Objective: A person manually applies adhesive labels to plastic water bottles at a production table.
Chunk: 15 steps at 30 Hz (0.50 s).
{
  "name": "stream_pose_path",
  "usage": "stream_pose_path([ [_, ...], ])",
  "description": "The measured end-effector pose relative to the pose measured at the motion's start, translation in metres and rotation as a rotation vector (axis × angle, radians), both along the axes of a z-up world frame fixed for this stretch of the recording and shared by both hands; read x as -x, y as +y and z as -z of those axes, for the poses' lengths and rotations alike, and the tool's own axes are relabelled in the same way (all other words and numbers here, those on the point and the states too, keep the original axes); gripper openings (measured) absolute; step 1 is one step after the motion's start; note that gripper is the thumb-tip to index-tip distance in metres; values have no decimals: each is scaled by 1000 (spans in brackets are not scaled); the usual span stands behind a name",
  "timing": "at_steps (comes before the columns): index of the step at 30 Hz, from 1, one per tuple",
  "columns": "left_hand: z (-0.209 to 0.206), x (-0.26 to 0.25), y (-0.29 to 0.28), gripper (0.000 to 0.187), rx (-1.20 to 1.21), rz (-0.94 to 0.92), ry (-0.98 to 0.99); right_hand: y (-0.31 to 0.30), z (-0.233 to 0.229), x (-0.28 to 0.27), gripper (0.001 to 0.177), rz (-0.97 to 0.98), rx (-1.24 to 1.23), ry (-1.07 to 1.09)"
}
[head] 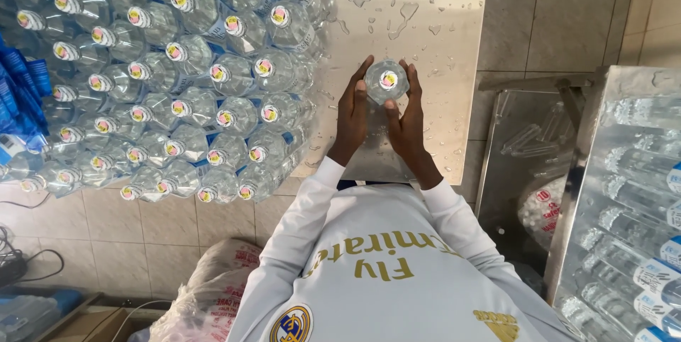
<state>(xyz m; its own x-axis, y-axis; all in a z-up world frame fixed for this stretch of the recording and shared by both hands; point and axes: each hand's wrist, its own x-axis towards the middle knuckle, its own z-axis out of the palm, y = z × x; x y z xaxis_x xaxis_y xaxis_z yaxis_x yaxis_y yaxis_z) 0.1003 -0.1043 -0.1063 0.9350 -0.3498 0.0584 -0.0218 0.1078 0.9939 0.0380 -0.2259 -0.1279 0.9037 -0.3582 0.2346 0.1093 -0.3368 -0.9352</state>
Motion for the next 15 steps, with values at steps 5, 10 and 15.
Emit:
stream_pose_path([
  [5, 19, 0, 1, 54, 55, 14, 3, -9, 18, 2, 103, -73, 14, -6],
  [10, 32, -1, 1, 54, 123, 36, 23, -13, 26, 4, 124, -93, -8, 12],
  [15, 40, -1, 4, 55, 152, 79, 36, -12, 25, 0, 122, -59, 12, 29],
])
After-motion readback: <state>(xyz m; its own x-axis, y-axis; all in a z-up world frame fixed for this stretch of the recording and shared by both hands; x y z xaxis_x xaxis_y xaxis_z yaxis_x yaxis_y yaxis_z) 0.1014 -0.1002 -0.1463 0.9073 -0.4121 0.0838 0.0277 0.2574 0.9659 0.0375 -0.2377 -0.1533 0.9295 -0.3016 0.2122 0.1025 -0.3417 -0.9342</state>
